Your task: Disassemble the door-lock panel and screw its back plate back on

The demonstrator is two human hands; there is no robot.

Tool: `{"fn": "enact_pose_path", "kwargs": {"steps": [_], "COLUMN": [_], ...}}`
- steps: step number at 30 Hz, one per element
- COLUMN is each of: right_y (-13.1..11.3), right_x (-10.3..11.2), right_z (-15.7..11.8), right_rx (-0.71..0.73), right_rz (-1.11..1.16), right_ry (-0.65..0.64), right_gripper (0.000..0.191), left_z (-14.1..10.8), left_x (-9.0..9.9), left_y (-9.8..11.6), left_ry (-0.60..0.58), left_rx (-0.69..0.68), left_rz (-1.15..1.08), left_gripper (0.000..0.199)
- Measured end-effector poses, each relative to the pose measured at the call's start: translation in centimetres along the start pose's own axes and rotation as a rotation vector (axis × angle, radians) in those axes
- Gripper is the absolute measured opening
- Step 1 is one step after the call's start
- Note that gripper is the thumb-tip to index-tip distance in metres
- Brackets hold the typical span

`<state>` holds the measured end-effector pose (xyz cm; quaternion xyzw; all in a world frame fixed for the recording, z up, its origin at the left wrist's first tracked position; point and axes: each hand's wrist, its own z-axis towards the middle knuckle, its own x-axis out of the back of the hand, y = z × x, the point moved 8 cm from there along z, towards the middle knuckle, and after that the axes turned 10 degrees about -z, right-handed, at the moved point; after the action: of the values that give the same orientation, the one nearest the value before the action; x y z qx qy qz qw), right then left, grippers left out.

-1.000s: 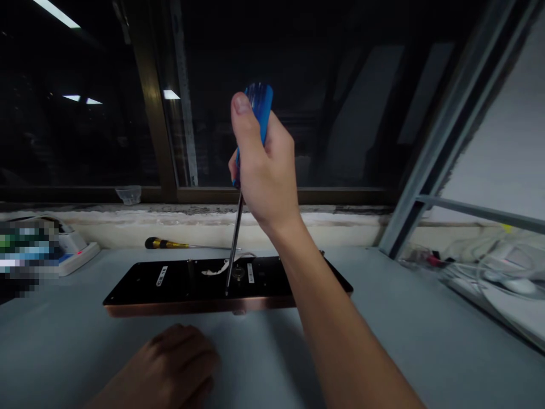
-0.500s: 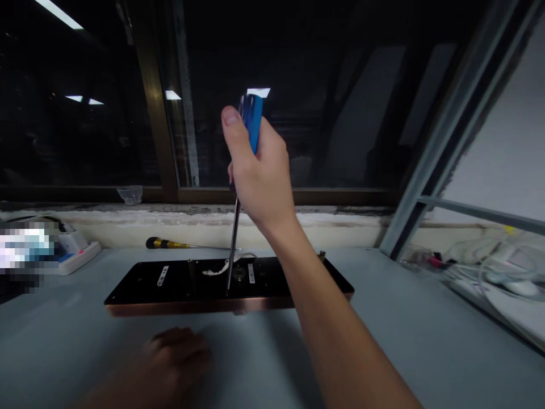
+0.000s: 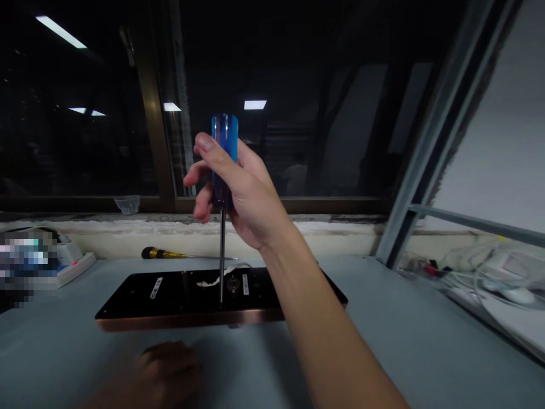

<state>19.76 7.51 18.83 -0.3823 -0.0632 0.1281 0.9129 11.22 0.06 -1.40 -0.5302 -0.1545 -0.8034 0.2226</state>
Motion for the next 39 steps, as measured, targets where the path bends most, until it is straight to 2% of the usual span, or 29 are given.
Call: {"fn": "enact_pose_path", "kwargs": {"steps": [4, 7, 12, 15, 18, 20, 24, 28, 35, 39], "right_y": [1.2, 1.8, 0.6, 0.4, 0.5, 0.3, -0.4, -0.3, -0.9, -0.6], "right_x": [0.5, 0.3, 0.6, 0.7, 0.5, 0.7, 1.2, 1.1, 1.2, 1.2], "right_z": [0.4, 0.5, 0.1, -0.1, -0.1, -0.1, -0.2, -0.1, -0.3, -0.2], "right_rx": [-0.066, -0.136, -0.092, -0.115, -0.150, -0.131, -0.072, -0.109, -0.058, -0.100], "right_rz": [-0.015, -0.050, -0.070, -0.067, -0.062, -0.071, -0.102, -0.091, -0.092, -0.096], "right_ry": [0.110, 0.113, 0.158, 0.182, 0.178, 0.197, 0.247, 0.199, 0.227, 0.219], "right_gripper": [0.038, 0.037, 0.026, 0.027, 0.035, 0.034, 0.028, 0.034, 0.020, 0.031], "left_z": [-0.2, -0.4, -0.3, -0.1, 0.0, 0.0, 0.1, 0.0, -0.1, -0.1], "left_x": [-1.0, -1.6, -1.4, -0.8, -0.2, 0.1, 0.2, 0.7, 0.9, 0.6], "left_y": [-1.1, -1.9, -1.7, -1.3, -0.7, -0.5, -0.3, -0.2, -0.2, -0.3], "left_ry": [-0.147, -0.188, -0.234, -0.187, -0.075, -0.021, -0.003, 0.076, 0.097, 0.037], "left_rx": [0.036, 0.083, 0.085, 0.041, -0.025, -0.047, -0.048, -0.079, -0.054, -0.043], "left_rz": [-0.060, -0.141, -0.114, -0.053, -0.010, 0.009, 0.039, 0.057, 0.064, 0.063], "left_gripper": [0.014, 0.013, 0.017, 0.018, 0.025, 0.029, 0.029, 0.032, 0.034, 0.023]}}
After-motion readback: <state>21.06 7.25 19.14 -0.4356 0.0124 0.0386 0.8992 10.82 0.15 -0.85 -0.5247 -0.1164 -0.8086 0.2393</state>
